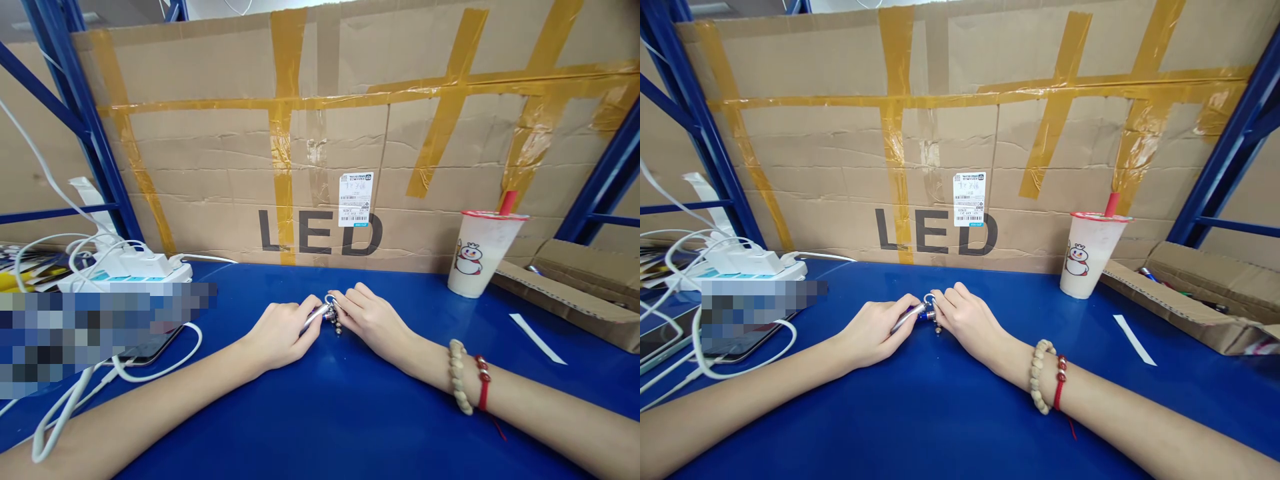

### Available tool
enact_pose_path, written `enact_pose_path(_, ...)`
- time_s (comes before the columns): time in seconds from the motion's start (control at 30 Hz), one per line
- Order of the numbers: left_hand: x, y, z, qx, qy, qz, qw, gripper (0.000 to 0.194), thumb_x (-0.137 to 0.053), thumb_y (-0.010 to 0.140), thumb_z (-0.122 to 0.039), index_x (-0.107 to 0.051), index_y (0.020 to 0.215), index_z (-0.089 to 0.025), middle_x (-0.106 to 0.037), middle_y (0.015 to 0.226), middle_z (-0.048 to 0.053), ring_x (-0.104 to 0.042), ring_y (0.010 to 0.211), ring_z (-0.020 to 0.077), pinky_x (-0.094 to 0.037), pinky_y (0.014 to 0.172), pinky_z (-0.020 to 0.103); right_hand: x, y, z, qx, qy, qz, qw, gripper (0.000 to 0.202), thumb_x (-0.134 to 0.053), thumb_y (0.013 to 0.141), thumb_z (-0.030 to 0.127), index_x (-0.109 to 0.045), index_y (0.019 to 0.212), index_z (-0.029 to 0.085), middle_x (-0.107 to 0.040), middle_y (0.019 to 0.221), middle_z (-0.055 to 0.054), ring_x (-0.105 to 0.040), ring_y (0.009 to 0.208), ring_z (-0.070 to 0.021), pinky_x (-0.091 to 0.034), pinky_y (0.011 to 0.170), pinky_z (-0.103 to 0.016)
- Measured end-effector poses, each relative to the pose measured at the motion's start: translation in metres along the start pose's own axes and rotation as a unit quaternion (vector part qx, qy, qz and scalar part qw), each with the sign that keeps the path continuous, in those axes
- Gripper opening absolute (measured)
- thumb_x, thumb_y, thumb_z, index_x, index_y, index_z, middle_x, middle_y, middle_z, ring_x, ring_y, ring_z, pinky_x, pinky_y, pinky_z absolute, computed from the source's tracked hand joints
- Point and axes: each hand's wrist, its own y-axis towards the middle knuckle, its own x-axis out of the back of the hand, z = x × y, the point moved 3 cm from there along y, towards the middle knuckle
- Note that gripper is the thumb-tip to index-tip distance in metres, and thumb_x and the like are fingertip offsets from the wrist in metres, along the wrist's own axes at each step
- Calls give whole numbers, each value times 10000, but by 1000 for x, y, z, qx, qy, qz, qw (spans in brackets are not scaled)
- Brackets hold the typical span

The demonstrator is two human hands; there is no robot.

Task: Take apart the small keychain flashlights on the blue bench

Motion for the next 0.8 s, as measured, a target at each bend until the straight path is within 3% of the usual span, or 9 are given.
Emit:
enact_pose_path(0.17,-3,0,1,-21,16,-7,1000,297,-255,945,-340,-474,1059,-175,-639,726,12,-616,603,159,-383,508,229,-3,-3,-2,-21,5,20,1000,266,-335,952,187,-559,1016,59,-565,748,-78,-431,660,-157,-434,608,-302)
enact_pose_path(0.33,-5,-1,-6,-115,41,-26,992,295,-279,953,-332,-504,1069,-182,-666,824,31,-645,688,159,-433,571,232,-2,-4,-5,-58,51,41,996,294,-340,949,225,-580,1019,71,-545,731,-78,-431,687,-170,-434,580,-281)
enact_pose_path(0.4,-4,-1,-5,-92,39,-34,994,300,-265,953,-335,-497,1054,-173,-662,786,30,-643,661,165,-425,548,234,-5,-5,-6,-77,55,52,994,302,-345,947,231,-589,1029,73,-548,730,-76,-438,695,-177,-439,594,-282)
enact_pose_path(0.57,-1,1,5,61,-17,-23,998,280,-266,944,-359,-429,1090,-184,-632,671,-12,-618,564,168,-380,509,231,-18,-13,-19,-171,21,112,979,349,-327,952,259,-582,1083,60,-582,756,-90,-483,728,-198,-446,692,-318)
enact_pose_path(0.7,-2,1,7,83,-41,-13,996,266,-270,942,-369,-414,1083,-196,-619,665,-22,-603,557,162,-358,516,231,-26,-22,-30,-247,12,195,949,332,-324,952,274,-617,1001,126,-600,734,-80,-515,723,-204,-413,626,-306)
enact_pose_path(0.8,-2,0,7,79,-42,-12,996,248,-289,934,-368,-410,1071,-201,-620,675,-28,-600,565,159,-345,514,230,-27,-25,-33,-269,23,211,939,297,-364,936,263,-643,965,167,-607,718,-64,-527,716,-189,-379,565,-278)
